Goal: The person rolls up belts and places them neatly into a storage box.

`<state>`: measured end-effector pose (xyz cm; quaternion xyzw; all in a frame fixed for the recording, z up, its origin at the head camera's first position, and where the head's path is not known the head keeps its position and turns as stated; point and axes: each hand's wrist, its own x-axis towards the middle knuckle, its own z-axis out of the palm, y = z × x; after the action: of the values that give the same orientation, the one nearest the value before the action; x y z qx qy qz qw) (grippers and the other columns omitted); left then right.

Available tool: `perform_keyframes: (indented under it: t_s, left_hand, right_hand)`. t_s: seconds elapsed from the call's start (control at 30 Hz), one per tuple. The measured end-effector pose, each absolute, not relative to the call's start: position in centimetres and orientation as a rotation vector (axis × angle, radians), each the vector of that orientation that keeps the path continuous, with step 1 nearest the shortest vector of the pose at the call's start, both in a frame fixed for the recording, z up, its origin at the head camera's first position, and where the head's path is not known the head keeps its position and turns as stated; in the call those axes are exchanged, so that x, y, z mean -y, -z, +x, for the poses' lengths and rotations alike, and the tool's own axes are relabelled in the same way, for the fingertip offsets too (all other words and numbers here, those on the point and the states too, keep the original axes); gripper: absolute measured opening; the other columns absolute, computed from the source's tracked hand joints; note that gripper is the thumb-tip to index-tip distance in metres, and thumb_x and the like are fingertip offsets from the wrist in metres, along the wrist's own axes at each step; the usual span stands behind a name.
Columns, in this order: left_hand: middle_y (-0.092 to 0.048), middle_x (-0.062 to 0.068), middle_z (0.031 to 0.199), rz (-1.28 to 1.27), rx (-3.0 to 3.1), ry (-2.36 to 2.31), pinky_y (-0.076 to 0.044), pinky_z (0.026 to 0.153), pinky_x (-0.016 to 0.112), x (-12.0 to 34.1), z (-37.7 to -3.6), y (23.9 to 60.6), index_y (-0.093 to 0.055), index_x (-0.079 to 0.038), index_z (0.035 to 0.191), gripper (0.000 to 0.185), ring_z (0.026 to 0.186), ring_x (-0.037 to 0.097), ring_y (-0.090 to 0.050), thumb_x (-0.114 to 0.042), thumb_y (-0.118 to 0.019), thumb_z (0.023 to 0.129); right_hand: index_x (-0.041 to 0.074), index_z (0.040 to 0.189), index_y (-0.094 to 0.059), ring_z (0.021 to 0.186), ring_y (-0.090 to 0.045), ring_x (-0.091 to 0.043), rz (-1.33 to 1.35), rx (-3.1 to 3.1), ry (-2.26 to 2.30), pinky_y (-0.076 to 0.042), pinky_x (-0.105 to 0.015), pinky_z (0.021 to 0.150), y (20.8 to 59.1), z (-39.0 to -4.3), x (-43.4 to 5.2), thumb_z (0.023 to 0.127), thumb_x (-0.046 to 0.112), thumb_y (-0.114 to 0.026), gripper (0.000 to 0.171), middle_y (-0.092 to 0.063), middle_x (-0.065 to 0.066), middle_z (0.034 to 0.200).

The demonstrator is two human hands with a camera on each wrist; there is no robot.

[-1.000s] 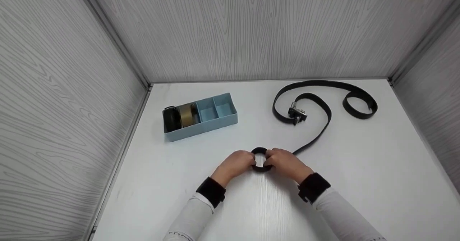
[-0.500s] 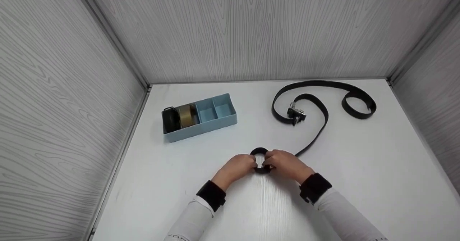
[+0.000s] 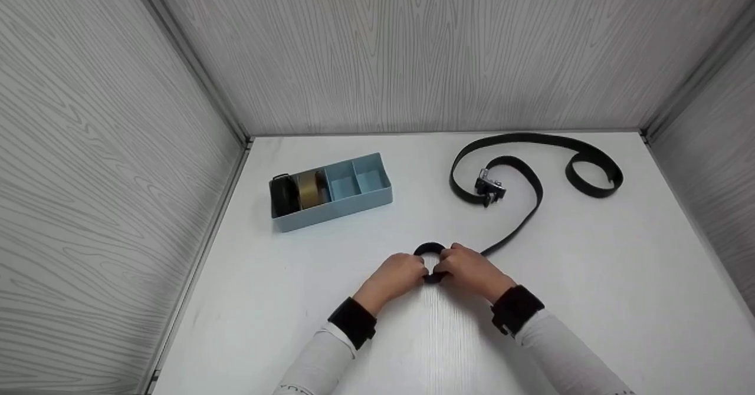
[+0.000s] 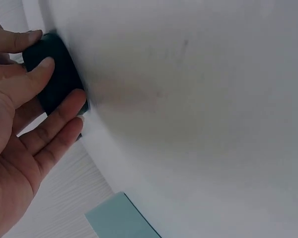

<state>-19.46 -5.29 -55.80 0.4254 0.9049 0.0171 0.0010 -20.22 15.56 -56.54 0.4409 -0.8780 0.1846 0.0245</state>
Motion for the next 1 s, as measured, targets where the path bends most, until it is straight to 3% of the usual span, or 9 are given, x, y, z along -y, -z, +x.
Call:
perform_keyframes:
  t_s: [0.13, 0.23, 0.47, 0.67, 0.73, 0.9, 1.0]
  left_hand:
    - [-0.067, -0.002, 0.084, 1.337, -2.816, -0.103, -0.048, 0.067, 0.028, 5.4, -19.6, 55.9, -0.076, -0.014, 0.085, 0.016, 0.070, 0.015, -0.059, -0.007, -0.062, 0.089]
    - [-0.067, -0.002, 0.084, 1.343, -2.815, -0.106, -0.048, 0.067, 0.028, 5.5, -19.6, 55.9, -0.076, -0.014, 0.084, 0.015, 0.070, 0.015, -0.060, -0.008, -0.063, 0.089]
    - [-0.067, -0.001, 0.082, 1.301, -2.842, -0.034, -0.049, 0.063, 0.030, 5.2, -19.1, 55.8, -0.072, -0.013, 0.080, 0.008, 0.067, 0.017, -0.061, -0.012, -0.068, 0.087]
    - [-0.067, -0.001, 0.082, 1.232, -2.841, -0.121, -0.049, 0.066, 0.030, 5.2, -19.1, 55.7, -0.074, -0.014, 0.080, 0.005, 0.069, 0.016, -0.061, -0.018, -0.076, 0.081]
    - [-0.067, -0.002, 0.082, 1.222, -2.813, -0.176, -0.049, 0.068, 0.028, 5.3, -19.3, 55.6, -0.074, -0.013, 0.079, 0.003, 0.070, 0.014, -0.059, -0.015, -0.075, 0.080]
    - [-0.066, -0.003, 0.082, 1.233, -2.741, -0.225, -0.047, 0.069, 0.028, 5.7, -19.9, 55.6, -0.074, -0.012, 0.081, 0.008, 0.069, 0.013, -0.056, -0.019, -0.078, 0.079]
    - [-0.067, -0.004, 0.082, 1.265, -2.779, -0.158, -0.047, 0.067, 0.029, 5.8, -20.2, 55.8, -0.074, -0.014, 0.079, 0.007, 0.069, 0.014, -0.058, -0.020, -0.078, 0.079]
  right_hand:
    - [0.010, 0.094, -0.076, 0.083, -0.060, -0.024, 1.394, 2.759, -0.627, -0.049, -0.035, 0.072, 56.3, -20.3, -16.0, 0.069, -0.001, -0.082, 0.029, -0.067, -0.005, 0.094]
    - [0.007, 0.094, -0.076, 0.089, -0.063, -0.025, 1.396, 2.757, -0.674, -0.052, -0.037, 0.077, 56.2, -20.4, -16.3, 0.069, -0.011, -0.077, 0.031, -0.067, -0.006, 0.100]
    - [0.013, 0.075, -0.073, 0.067, -0.056, -0.017, 1.333, 2.719, -0.599, -0.047, -0.032, 0.060, 56.4, -20.3, -16.0, 0.075, -0.004, -0.074, 0.018, -0.063, 0.001, 0.075]
    - [0.011, 0.073, -0.066, 0.061, -0.057, -0.018, 1.308, 2.663, -0.562, -0.047, -0.034, 0.056, 56.5, -19.8, -15.6, 0.070, -0.001, -0.079, 0.018, -0.063, 0.001, 0.069]
    - [0.012, 0.078, -0.069, 0.065, -0.059, -0.018, 1.340, 2.673, -0.572, -0.049, -0.034, 0.059, 56.4, -19.7, -15.7, 0.067, -0.001, -0.082, 0.020, -0.064, 0.001, 0.073]
    - [0.009, 0.098, -0.074, 0.093, -0.064, -0.020, 1.387, 2.771, -0.662, -0.052, -0.035, 0.080, 56.2, -19.9, -16.5, 0.064, 0.000, -0.086, 0.036, -0.066, -0.004, 0.102]
    - [0.007, 0.096, -0.074, 0.094, -0.064, -0.020, 1.356, 2.785, -0.691, -0.052, -0.035, 0.081, 56.3, -19.9, -16.6, 0.068, 0.002, -0.085, 0.031, -0.066, -0.004, 0.104]
